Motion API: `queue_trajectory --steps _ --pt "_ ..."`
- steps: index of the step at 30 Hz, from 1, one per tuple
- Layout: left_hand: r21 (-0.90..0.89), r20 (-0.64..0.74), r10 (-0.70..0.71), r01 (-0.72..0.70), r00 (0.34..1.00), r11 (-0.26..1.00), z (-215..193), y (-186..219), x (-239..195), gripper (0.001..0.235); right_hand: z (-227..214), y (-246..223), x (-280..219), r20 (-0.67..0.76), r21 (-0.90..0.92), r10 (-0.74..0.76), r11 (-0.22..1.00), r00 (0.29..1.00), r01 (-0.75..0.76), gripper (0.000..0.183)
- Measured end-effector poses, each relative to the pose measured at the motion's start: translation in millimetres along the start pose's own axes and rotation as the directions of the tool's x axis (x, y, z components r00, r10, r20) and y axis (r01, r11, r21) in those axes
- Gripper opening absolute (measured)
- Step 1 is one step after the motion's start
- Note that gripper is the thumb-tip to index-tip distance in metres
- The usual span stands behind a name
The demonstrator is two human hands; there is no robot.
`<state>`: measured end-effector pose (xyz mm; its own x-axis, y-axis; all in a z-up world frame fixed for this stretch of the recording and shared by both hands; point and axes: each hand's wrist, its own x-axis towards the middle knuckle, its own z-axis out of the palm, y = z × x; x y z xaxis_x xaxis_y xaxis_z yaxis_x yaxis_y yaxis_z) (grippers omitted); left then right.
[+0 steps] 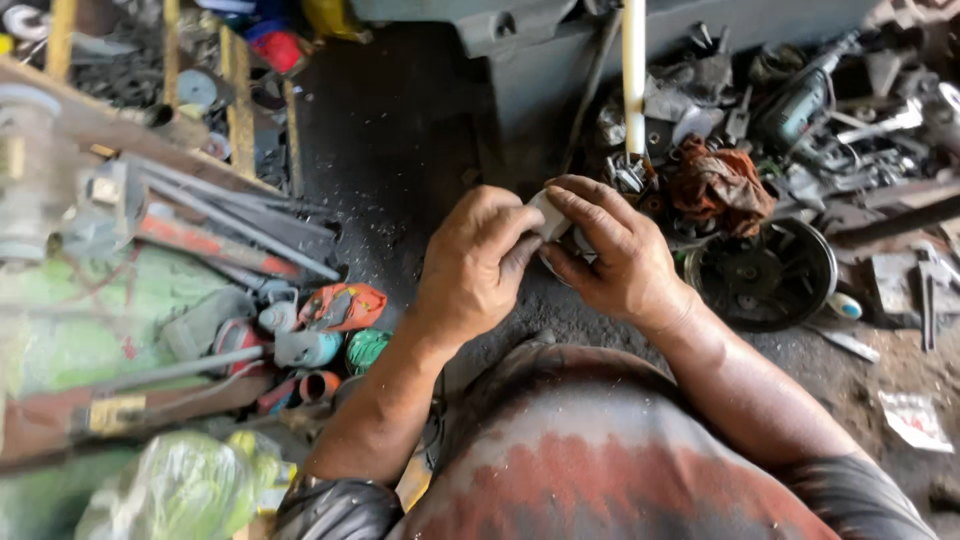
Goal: The person holds a small white plastic component and grinds its edges against a bench grinder before checking the fit against another metal piece.
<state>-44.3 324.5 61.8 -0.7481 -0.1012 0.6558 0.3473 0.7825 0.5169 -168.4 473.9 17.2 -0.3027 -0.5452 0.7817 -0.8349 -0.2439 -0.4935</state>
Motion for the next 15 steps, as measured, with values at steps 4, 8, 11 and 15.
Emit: queue_trajectory --steps 4,8,11,15 --pt "-0.099 0.057 0.062 -0.056 0.996 0.993 -1.9 -31.1 15.2 0.003 8.1 -1.2 11.6 -0.02 -0.055 0.066 0.996 0.998 -0.067 0.043" --pt "-0.147 0.061 0.129 -0.119 0.99 0.982 2.0 -57.8 24.9 0.007 9.9 4.6 28.2 0.003 -0.081 0.102 0.991 0.995 -0.102 0.042" --pt "-0.29 0.027 0.131 -0.118 0.991 0.95 9.6 -72.5 31.8 0.007 9.0 5.7 30.4 -0.015 -0.063 0.193 0.979 0.981 -0.193 0.041" --pt "-0.362 -0.04 0.163 -0.166 0.986 0.917 13.3 -85.5 36.2 0.009 10.0 7.1 30.5 -0.057 -0.058 0.3 0.951 0.952 -0.304 0.04"
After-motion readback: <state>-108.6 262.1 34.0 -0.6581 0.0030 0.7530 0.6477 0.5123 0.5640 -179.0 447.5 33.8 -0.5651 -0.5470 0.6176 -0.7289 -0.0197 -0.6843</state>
